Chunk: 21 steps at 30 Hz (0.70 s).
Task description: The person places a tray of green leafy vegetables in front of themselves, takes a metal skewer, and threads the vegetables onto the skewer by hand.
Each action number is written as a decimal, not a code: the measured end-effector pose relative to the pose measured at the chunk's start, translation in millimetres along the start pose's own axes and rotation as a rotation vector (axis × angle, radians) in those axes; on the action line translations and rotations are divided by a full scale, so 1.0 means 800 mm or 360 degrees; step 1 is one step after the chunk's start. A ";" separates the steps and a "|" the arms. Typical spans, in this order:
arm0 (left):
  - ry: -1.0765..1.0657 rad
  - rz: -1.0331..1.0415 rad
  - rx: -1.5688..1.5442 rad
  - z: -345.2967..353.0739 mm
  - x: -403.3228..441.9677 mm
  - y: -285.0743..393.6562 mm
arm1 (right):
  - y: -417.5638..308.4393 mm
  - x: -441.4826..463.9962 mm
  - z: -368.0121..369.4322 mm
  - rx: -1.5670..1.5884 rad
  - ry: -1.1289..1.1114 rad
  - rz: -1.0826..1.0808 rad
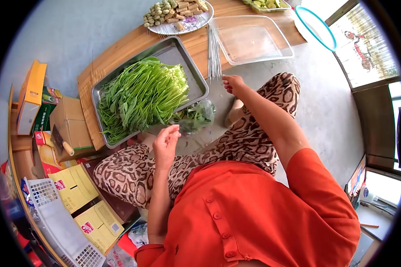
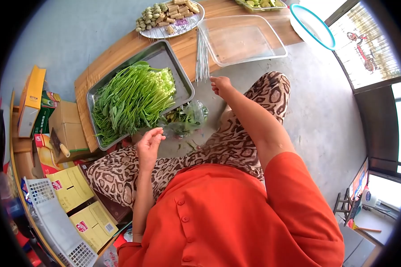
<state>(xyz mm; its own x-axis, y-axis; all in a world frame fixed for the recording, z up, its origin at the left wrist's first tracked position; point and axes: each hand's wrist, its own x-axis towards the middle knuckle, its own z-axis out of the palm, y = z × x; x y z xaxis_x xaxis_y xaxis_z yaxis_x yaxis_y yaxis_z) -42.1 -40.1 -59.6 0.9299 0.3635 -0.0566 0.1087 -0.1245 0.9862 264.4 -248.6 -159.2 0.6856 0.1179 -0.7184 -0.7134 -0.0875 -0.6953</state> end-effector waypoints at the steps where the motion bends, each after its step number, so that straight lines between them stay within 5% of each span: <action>1: -0.0020 -0.0035 -0.0001 0.003 -0.002 -0.002 | 0.001 0.002 0.000 0.0005 0.0001 0.0003; 16: -0.0097 -0.0215 -0.0038 0.021 -0.005 -0.027 | -0.005 -0.038 0.000 -0.0207 -0.0074 -0.0165; 21: -0.0119 -0.0304 -0.0183 0.023 0.000 -0.016 | -0.001 -0.102 0.017 0.0286 -0.0407 0.0048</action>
<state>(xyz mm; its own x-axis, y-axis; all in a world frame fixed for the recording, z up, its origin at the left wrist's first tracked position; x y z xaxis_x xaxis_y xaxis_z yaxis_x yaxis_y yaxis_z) -37.3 -55.4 -74.7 0.9203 0.3001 -0.2511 0.2484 0.0475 0.9675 207.0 -244.6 -99.6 0.6215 0.3649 -0.6933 -0.7626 0.0789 -0.6421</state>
